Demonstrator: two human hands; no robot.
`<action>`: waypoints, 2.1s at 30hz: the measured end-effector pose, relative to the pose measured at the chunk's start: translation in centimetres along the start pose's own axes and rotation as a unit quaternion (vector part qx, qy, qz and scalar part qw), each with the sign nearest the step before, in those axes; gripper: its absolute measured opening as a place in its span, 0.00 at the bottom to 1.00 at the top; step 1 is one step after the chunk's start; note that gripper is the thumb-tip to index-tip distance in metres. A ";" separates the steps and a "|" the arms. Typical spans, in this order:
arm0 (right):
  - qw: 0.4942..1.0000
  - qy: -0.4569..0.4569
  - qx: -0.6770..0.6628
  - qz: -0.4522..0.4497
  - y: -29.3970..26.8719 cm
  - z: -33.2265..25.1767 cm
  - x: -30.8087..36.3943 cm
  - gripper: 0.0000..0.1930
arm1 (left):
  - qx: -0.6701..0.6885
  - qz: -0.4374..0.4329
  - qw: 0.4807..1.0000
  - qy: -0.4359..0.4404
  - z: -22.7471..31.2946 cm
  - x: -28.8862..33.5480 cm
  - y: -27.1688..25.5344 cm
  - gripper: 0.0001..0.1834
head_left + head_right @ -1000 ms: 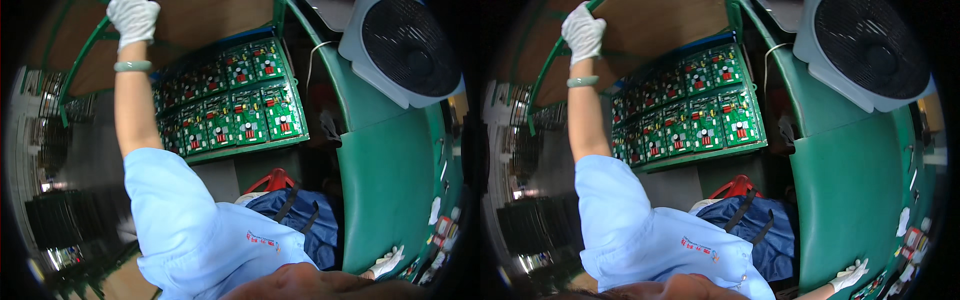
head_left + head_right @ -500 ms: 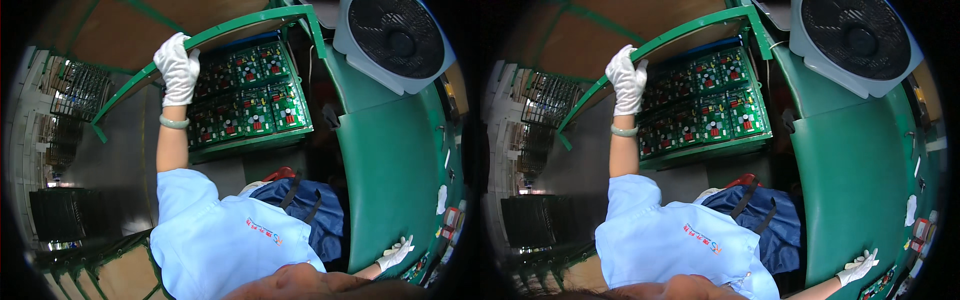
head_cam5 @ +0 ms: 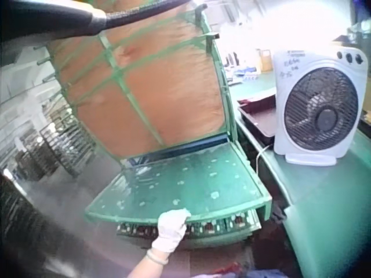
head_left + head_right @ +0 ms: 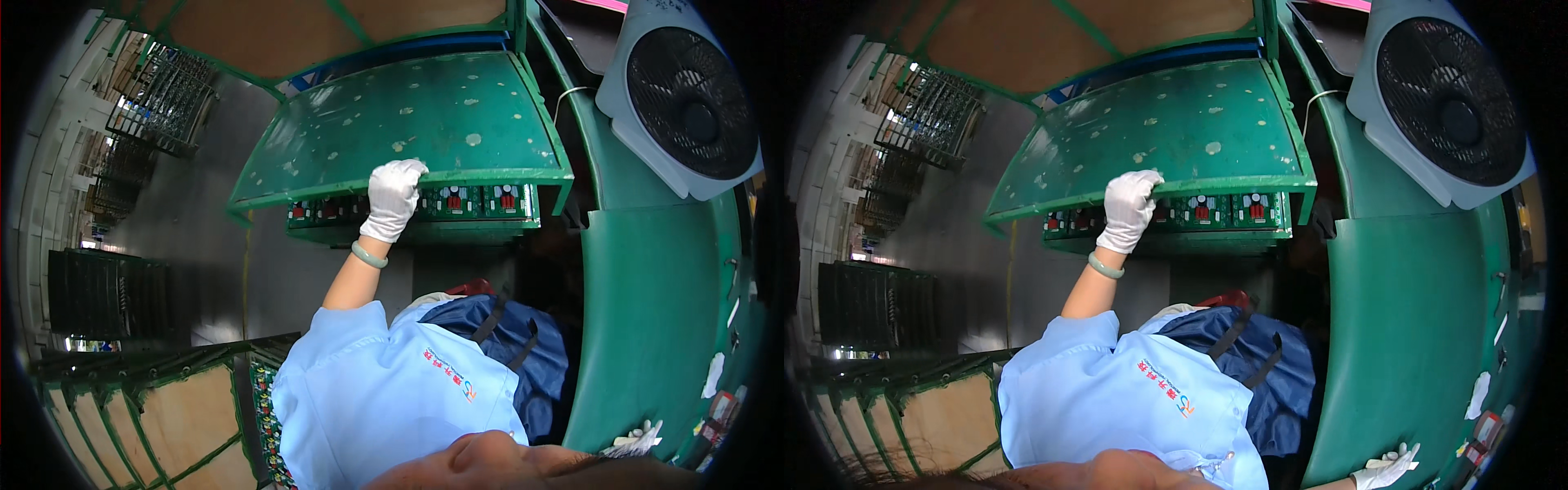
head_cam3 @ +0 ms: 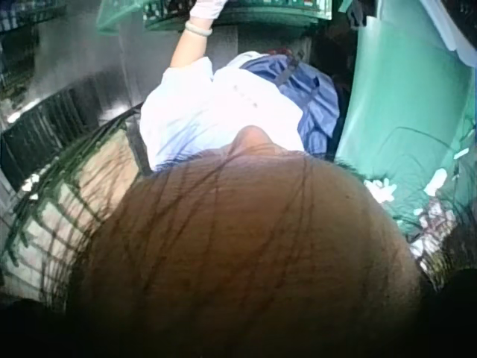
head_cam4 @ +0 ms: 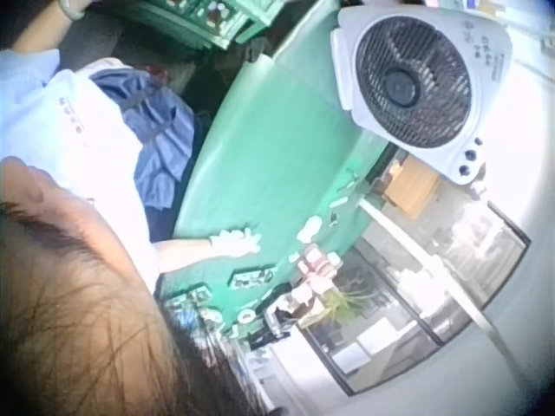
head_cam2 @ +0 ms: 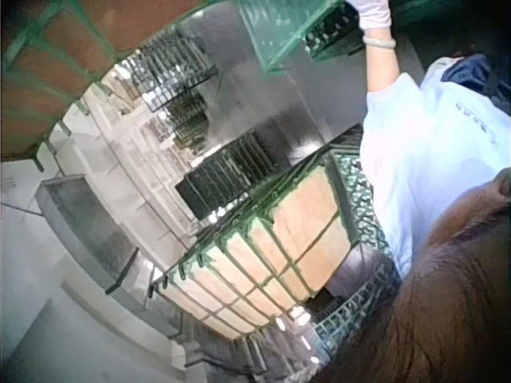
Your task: The person inspects green circuit boards at a workstation, picking them up, turning them over to view both sides, and placing them into a green storage bin. The person handles the boards with gloved hands, examining components and connectors before stacking them.
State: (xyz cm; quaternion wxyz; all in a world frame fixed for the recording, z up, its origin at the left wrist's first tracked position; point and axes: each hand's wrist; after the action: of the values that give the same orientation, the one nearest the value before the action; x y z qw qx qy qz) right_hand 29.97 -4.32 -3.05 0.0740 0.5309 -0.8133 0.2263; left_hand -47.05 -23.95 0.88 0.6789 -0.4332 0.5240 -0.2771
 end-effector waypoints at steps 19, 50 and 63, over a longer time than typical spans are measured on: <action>0.952 -0.173 -0.241 -0.073 2.6 2.7 2.5 0.22 | -0.052 -0.400 0.914 -0.035 4.0 1.3 7.5 0.45; 0.873 -0.075 0.433 0.209 -17.1 -0.8 -2.1 0.17 | 0.576 -0.595 0.484 0.282 56.9 -10.6 12.5 0.16; 0.970 -0.219 0.062 0.088 -1.3 -7.1 6.8 0.19 | 0.623 -0.493 0.547 0.262 56.6 -12.2 16.5 0.24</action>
State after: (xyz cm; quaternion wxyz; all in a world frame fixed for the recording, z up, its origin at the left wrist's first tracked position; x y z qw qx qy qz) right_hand 27.34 -7.21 6.11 -0.1593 0.4973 -0.8376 0.1607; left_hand 1.89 10.84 -3.62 0.3675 0.0002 0.0787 -0.9267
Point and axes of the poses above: each hand's wrist, its own x-axis away from the middle knuckle, its own y-axis out of the palm, z = x × y, and after that the axes turned 9 degrees about -z, right-handed
